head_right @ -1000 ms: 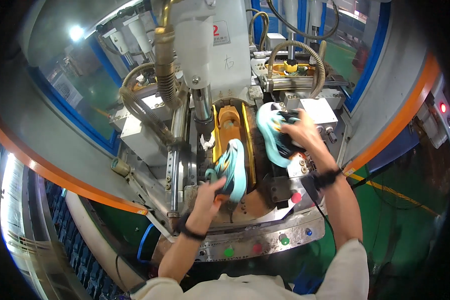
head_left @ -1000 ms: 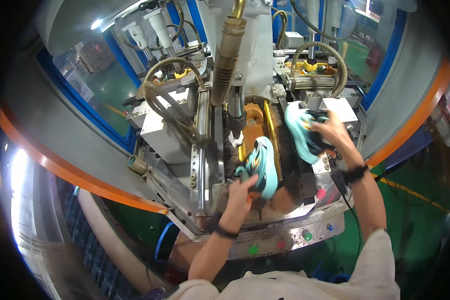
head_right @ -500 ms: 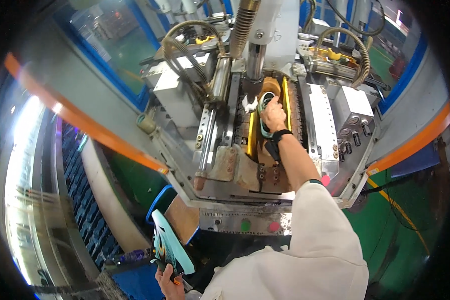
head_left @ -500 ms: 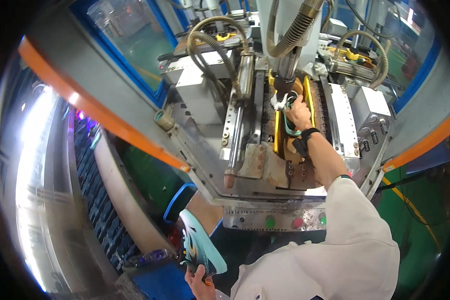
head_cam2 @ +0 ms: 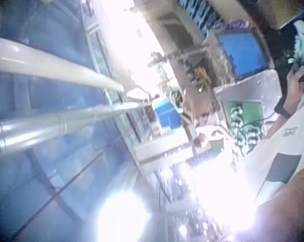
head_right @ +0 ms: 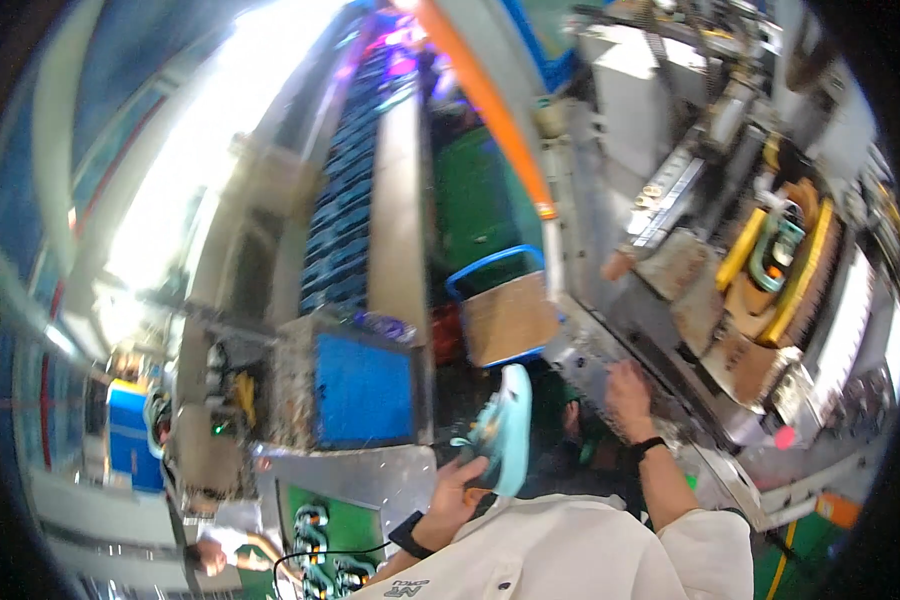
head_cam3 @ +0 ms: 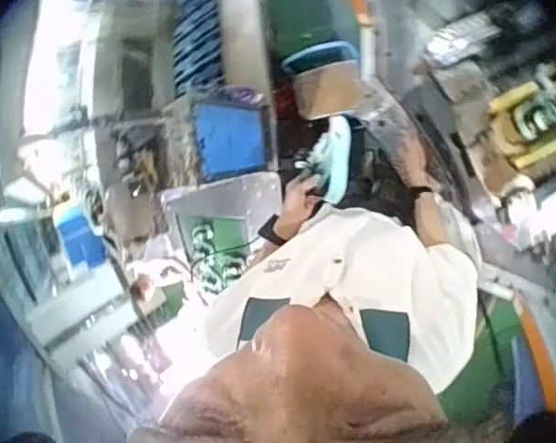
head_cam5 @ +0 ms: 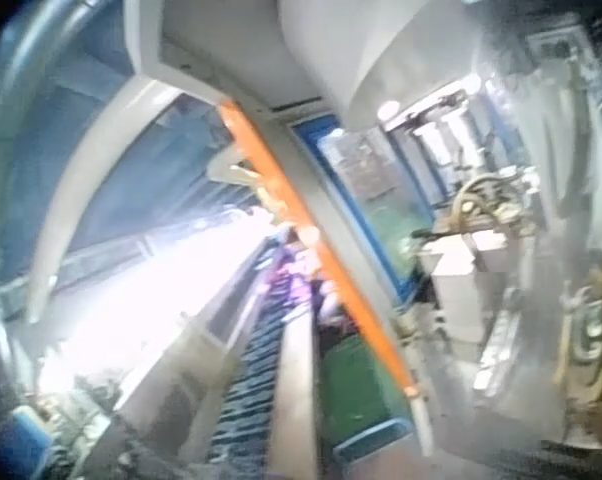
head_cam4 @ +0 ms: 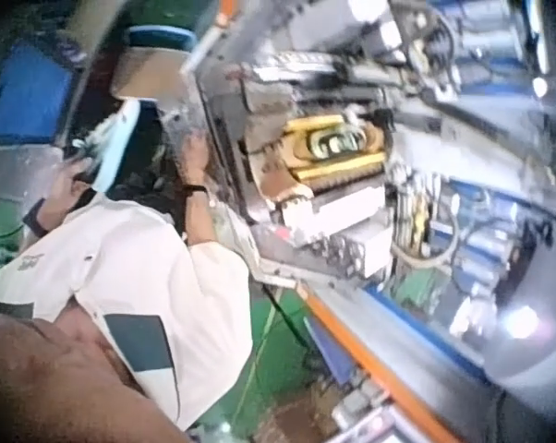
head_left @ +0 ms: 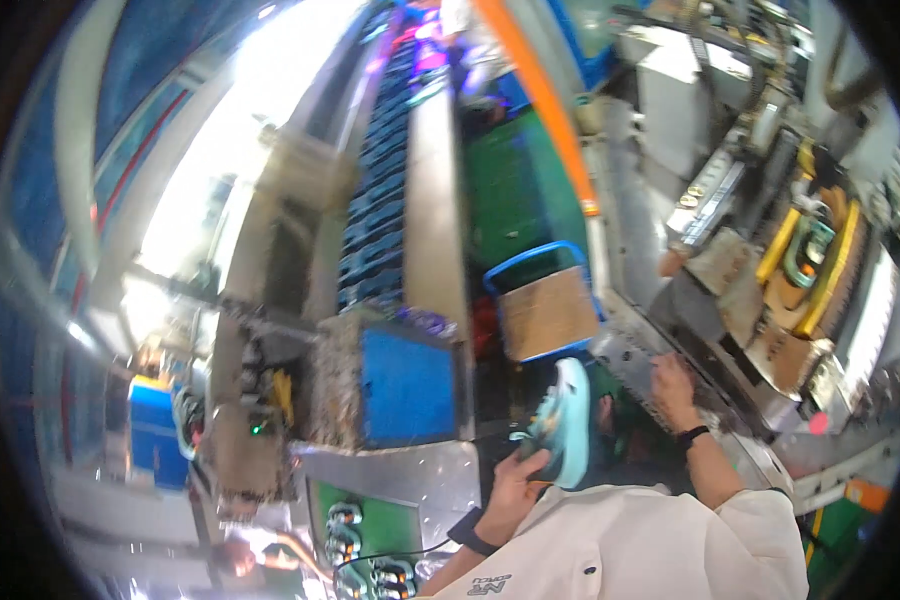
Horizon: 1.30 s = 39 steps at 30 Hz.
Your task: Operating a shoe lasting machine to press and shape shoe uppers before transferring them to a conveyor belt.
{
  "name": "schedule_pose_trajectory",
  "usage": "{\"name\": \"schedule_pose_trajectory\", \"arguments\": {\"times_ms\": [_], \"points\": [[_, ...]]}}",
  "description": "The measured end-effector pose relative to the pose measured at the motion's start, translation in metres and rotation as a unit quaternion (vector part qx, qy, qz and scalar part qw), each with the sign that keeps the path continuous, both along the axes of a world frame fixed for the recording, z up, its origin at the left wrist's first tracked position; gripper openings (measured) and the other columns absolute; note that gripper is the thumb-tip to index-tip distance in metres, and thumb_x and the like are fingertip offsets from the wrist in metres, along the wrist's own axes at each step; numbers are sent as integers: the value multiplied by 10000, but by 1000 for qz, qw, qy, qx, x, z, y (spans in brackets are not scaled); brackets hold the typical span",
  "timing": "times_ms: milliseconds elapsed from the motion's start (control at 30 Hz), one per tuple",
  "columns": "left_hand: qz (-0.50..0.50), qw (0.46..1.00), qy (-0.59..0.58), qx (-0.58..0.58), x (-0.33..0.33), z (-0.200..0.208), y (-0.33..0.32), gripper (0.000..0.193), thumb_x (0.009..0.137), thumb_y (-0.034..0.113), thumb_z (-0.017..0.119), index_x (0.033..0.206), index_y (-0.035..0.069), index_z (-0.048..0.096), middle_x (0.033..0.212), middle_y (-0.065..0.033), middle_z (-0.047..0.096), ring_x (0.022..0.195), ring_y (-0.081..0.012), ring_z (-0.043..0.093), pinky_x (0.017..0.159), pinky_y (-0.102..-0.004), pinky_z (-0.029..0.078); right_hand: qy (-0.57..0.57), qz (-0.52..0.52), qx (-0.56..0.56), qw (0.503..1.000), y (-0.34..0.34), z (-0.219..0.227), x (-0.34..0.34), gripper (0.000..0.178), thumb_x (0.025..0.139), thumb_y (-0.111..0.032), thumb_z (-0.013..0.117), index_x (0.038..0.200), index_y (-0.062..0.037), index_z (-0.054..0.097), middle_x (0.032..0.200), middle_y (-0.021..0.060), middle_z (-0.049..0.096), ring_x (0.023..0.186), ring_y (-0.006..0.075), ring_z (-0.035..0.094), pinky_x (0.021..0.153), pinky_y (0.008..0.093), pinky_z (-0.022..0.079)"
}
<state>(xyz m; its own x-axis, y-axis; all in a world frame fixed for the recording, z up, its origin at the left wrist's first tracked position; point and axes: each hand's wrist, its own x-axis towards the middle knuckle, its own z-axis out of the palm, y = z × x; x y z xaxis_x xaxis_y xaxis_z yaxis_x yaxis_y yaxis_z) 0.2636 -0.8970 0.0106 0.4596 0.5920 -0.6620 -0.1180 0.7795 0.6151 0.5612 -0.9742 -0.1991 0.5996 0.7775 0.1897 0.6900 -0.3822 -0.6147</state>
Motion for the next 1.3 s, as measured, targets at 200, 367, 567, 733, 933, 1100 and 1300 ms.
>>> {"name": "schedule_pose_trajectory", "arguments": {"times_ms": [200,367,567,733,933,1100,1300], "points": [[80,993,85,-27,-43,5,-28,352,906,104,670,1217,-34,579,1103,-95,673,966,-191,674,828,-305,544,49,29,23,998,4,-13,6,175,883,-56,525,1048,-47,584,1045,179,568,1012,397,529,896,464,429],[95,970,209,76,-123,-9,-39,164,861,72,718,984,-28,676,1014,-114,692,893,-201,686,739,-308,538,84,35,29,995,10,-6,9,187,834,-29,577,1019,-18,606,949,181,584,915,361,572,822,411,471],[397,903,133,-100,-231,-70,-20,160,834,71,730,962,6,659,905,-123,708,714,-254,701,618,-378,577,57,118,76,988,119,87,-1,173,862,-16,593,1032,14,604,921,102,620,830,200,589,758,322,491],[552,826,98,-63,-367,-152,8,294,773,5,743,1043,-33,632,993,-180,671,776,-327,702,623,-478,604,42,304,265,914,266,304,-155,180,900,-93,638,1057,-6,623,1030,104,661,879,201,619,785,343,497],[653,729,203,-29,-525,-211,57,399,752,161,754,1051,-49,597,982,-197,621,677,-288,624,579,-432,511,-199,544,304,756,382,483,-385,303,870,-64,636,1167,-10,616,1136,114,654,971,243,621,792,332,480],[642,678,302,193,-625,-220,106,186,801,150,706,832,-25,649,735,-60,629,660,-197,606,592,-326,490,-290,646,288,645,469,526,-557,401,820,3,638,1218,-14,592,1255,134,619,1191,291,573,986,361,456],[535,652,538,-8,-722,-251,165,714,736,245,738,1338,1,441,1125,-245,642,1056,-432,616,915,-493,482,-146,658,118,729,558,533,-735,579,921,-396,592,1412,-106,492,1400,125,532,1122,217,597,942,363,471]]}}
